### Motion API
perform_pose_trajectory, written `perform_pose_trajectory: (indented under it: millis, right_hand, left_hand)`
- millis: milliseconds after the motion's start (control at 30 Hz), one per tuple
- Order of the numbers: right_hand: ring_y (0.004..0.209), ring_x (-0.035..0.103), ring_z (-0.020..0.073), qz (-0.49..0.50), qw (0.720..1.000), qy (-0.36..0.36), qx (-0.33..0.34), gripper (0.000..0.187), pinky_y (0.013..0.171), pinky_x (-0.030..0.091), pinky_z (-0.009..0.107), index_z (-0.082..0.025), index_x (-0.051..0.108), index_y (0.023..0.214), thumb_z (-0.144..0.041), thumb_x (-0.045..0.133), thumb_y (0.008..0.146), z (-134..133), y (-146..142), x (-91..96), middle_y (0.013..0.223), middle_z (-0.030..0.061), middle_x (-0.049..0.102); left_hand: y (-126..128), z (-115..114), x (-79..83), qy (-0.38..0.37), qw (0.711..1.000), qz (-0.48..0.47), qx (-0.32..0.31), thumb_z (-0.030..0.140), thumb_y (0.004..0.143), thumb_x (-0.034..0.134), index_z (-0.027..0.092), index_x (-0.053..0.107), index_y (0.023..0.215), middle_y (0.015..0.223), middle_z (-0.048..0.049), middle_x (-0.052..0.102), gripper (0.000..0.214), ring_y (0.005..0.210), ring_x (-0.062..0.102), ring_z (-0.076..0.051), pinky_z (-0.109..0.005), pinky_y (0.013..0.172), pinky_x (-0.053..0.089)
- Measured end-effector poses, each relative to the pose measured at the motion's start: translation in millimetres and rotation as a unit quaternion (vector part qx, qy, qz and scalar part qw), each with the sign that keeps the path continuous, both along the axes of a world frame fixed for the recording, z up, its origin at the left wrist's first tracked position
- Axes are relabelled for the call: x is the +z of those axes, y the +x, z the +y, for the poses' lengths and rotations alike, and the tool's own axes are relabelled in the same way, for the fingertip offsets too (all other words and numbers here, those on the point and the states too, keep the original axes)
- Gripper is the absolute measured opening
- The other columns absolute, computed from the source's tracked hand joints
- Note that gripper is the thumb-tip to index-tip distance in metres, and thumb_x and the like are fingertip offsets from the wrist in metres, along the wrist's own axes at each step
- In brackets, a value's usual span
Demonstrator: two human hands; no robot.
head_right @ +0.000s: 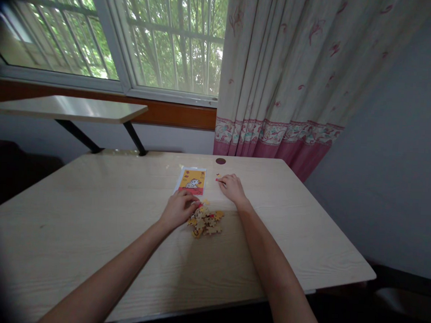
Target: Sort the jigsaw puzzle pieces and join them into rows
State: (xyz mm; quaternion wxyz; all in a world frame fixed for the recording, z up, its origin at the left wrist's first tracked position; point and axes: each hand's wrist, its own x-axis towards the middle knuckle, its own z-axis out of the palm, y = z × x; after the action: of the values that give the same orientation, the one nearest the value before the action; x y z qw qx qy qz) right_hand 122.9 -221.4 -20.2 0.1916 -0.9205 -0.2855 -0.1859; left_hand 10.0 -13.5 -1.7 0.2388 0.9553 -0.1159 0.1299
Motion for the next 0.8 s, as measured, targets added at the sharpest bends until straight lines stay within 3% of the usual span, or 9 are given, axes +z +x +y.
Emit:
perform_pose_trajectory:
  millis: [367, 633, 800]
  right_hand:
    - [0.090, 0.054, 0.0181, 0.007, 1.000, 0.019, 0.007, 0.020, 0.084, 0.037, 0.032, -0.020, 0.067, 0.095, -0.023, 0.050, 0.084, 1, -2, 1.7, 0.095, 0.0055, 0.067]
    - [0.090, 0.054, 0.0187, -0.027, 0.988, 0.149, -0.007, 0.018, 0.085, 0.040, 0.033, -0.018, 0.065, 0.087, -0.016, 0.048, 0.080, -2, 4, -2.9, 0.090, 0.0065, 0.064]
    - [0.085, 0.054, 0.0180, -0.009, 0.979, 0.205, -0.016, 0.018, 0.080, 0.043, 0.032, -0.017, 0.064, 0.086, -0.017, 0.048, 0.078, -8, -10, -3.5, 0.087, 0.0066, 0.061]
  left_hand:
    - [1, 1, -1.0, 0.005, 1.000, -0.002, -0.006, 0.036, 0.081, 0.050, 0.021, 0.070, 0.085, 0.086, -0.0070, 0.060, 0.025, 0.087, 0.053, -0.022, -0.033, 0.078, 0.041]
    - [1, 2, -1.0, 0.006, 1.000, -0.002, -0.015, 0.044, 0.079, 0.052, 0.022, 0.070, 0.084, 0.087, -0.0067, 0.061, 0.029, 0.088, 0.053, -0.023, -0.035, 0.080, 0.041]
    - [1, 2, 0.4, -0.002, 1.000, 0.001, -0.020, 0.041, 0.078, 0.054, 0.022, 0.071, 0.081, 0.085, -0.0064, 0.062, 0.026, 0.088, 0.053, -0.023, -0.035, 0.080, 0.040]
